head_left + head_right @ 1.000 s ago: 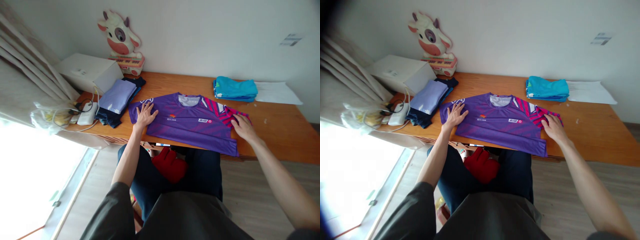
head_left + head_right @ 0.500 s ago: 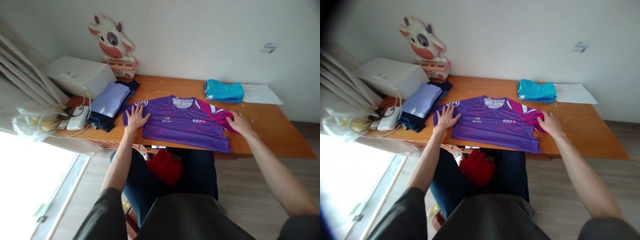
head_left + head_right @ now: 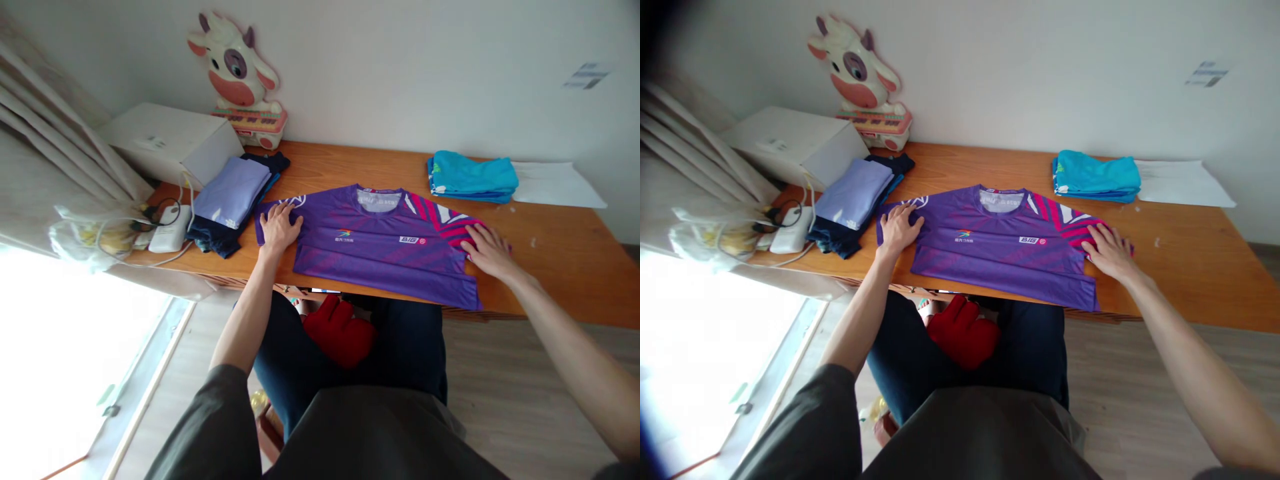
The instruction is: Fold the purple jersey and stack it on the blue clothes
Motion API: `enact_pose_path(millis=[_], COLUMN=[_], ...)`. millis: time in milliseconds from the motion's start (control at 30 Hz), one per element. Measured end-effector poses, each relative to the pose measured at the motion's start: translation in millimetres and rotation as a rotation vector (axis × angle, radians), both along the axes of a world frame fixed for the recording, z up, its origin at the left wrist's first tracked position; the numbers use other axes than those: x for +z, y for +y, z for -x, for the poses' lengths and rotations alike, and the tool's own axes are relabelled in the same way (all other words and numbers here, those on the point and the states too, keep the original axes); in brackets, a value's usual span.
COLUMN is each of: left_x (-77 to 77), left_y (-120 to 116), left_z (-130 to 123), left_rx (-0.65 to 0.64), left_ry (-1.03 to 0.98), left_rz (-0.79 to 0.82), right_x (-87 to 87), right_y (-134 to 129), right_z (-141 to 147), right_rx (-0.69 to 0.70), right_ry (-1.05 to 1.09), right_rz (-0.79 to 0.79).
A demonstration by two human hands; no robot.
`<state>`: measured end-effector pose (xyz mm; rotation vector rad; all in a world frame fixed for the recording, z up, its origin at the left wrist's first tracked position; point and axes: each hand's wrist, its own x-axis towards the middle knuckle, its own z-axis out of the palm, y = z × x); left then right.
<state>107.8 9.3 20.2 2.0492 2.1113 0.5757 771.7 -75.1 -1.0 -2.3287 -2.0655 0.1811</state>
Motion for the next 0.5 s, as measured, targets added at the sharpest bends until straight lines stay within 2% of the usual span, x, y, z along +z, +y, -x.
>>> enact_pose_path(millis=[100,233,300,400,500], left_x=[0.6,-0.7,-1.8,-2.8,-3.6], left_y=[4,6,6,4,4], left_z=[3,4,4,3,5], left_rx=[0.007,-0.047,-0.071,-0.067,-0.056], left_ry=[-0.005,-0.018,-0.017,0.005,0.027], left_rz=[-0.024,-0.018,0.018,0.090,0.127], right_x=[3.5,12.9,11.8,4.9,2.2], right_y=[9,15,15,8,-10], right_z=[6,18,23,16,-13], right_rx=[-0.069,0.127,0.149,-0.050,-0.250], right_ry=[0.012,-0.017,0.011,0.039,0.047], right_rz=[0.058,-0.179,-0.185,-0.066,-0.025])
